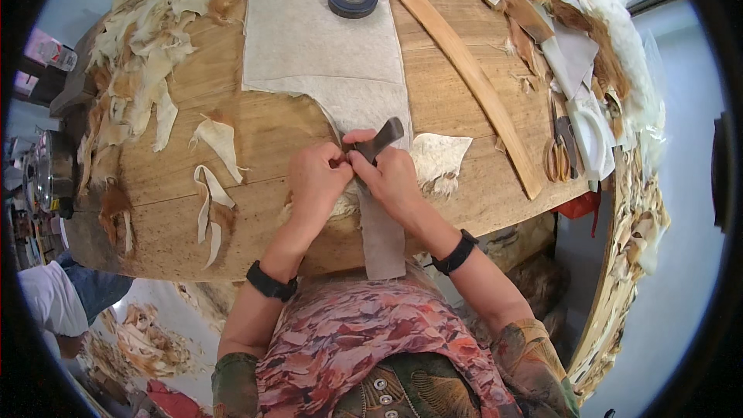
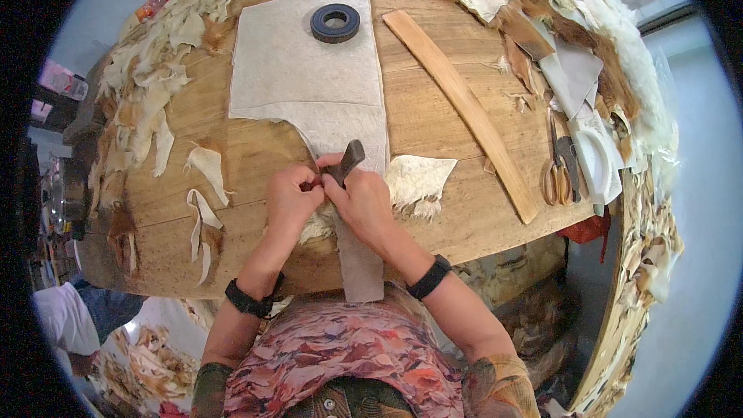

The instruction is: Skive and trim fur pelts and leather scraps using a skiving knife.

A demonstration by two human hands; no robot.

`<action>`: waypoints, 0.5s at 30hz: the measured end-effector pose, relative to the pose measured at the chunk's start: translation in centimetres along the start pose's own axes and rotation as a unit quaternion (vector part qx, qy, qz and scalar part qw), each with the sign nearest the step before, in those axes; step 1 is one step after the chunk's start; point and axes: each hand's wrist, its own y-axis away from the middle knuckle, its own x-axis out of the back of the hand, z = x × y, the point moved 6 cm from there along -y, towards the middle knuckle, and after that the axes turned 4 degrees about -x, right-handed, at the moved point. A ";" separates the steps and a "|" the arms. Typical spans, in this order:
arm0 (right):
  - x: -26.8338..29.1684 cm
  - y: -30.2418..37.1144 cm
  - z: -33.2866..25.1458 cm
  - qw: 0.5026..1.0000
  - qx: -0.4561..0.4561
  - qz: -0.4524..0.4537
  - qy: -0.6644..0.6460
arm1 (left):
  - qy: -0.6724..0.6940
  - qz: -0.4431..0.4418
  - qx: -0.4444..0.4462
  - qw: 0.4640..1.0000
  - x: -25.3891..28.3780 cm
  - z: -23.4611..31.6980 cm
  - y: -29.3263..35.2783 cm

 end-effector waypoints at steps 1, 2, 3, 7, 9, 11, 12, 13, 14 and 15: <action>0.1 -0.2 0.1 1.000 -0.015 0.011 0.003 | 0.034 0.001 -0.012 0.999 0.0 0.2 0.2; 0.2 -0.3 0.2 0.999 -0.029 0.023 0.005 | 0.068 0.002 -0.024 0.997 -0.1 0.4 0.3; 0.1 -0.2 0.3 0.999 -0.029 0.021 0.004 | 0.067 0.003 -0.024 0.997 0.0 0.2 0.4; 0.5 0.9 0.2 0.999 0.006 0.024 -0.043 | 0.149 0.019 0.031 0.988 0.2 -0.7 0.5; 1.1 2.0 -0.2 0.999 0.012 0.014 -0.030 | 0.145 0.025 0.022 0.989 0.6 -0.4 0.6; 0.7 3.2 0.0 0.991 -0.099 -0.086 -0.023 | 0.200 0.019 0.031 0.979 0.8 -0.4 0.8; 0.8 3.5 0.2 0.991 -0.100 -0.085 -0.023 | 0.200 0.017 0.031 0.979 1.0 0.0 0.9; 0.8 3.8 0.5 0.990 -0.100 -0.086 -0.041 | 0.196 0.008 0.015 0.980 1.1 0.7 1.0; 0.8 4.0 0.8 0.990 -0.099 -0.088 -0.058 | 0.192 0.000 -0.002 0.981 1.2 1.2 1.1; 0.6 4.0 1.1 0.990 -0.099 -0.087 -0.059 | 0.192 -0.001 -0.003 0.981 1.3 1.1 1.2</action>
